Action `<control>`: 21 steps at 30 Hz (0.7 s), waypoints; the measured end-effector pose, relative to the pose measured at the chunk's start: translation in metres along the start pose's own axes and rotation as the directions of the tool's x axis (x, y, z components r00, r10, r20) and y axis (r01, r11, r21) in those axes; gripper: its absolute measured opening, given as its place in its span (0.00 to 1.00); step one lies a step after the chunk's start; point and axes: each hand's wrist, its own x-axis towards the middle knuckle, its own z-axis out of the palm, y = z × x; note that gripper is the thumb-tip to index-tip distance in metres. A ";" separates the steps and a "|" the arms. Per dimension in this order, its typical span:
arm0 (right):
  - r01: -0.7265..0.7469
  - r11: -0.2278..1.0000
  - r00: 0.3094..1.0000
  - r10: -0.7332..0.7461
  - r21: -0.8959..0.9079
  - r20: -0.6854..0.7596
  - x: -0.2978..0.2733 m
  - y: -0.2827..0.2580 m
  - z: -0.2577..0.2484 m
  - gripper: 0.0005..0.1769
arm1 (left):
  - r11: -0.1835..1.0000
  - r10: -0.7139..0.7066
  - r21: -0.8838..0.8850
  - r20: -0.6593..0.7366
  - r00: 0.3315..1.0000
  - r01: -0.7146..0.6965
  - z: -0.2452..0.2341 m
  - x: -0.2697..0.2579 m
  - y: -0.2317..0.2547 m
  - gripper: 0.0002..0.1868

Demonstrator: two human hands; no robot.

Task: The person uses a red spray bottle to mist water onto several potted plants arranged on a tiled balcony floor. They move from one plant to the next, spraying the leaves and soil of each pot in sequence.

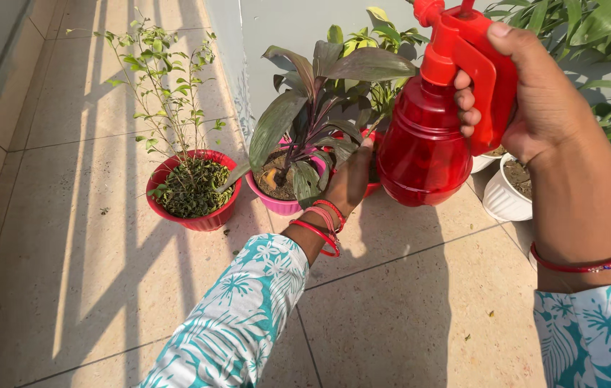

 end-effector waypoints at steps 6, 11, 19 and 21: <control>0.003 0.988 0.997 0.009 -0.152 0.079 -0.013 -0.041 0.049 0.29 | 0.803 -0.395 -0.353 0.290 0.872 0.481 -0.012 0.008 0.022 0.40; -0.078 0.986 0.991 0.092 -0.144 0.095 0.001 -0.031 0.066 0.29 | 0.677 -0.703 -0.090 0.214 0.678 0.730 -0.053 -0.013 0.045 0.46; -0.249 0.950 0.967 0.233 0.187 0.105 0.025 0.025 0.042 0.22 | 0.696 -0.695 0.334 0.092 0.713 0.636 -0.109 -0.008 0.012 0.51; -0.276 0.942 0.960 0.261 0.190 0.103 0.024 0.036 0.041 0.20 | 0.713 -0.603 0.500 0.080 0.794 0.491 -0.114 -0.001 0.005 0.53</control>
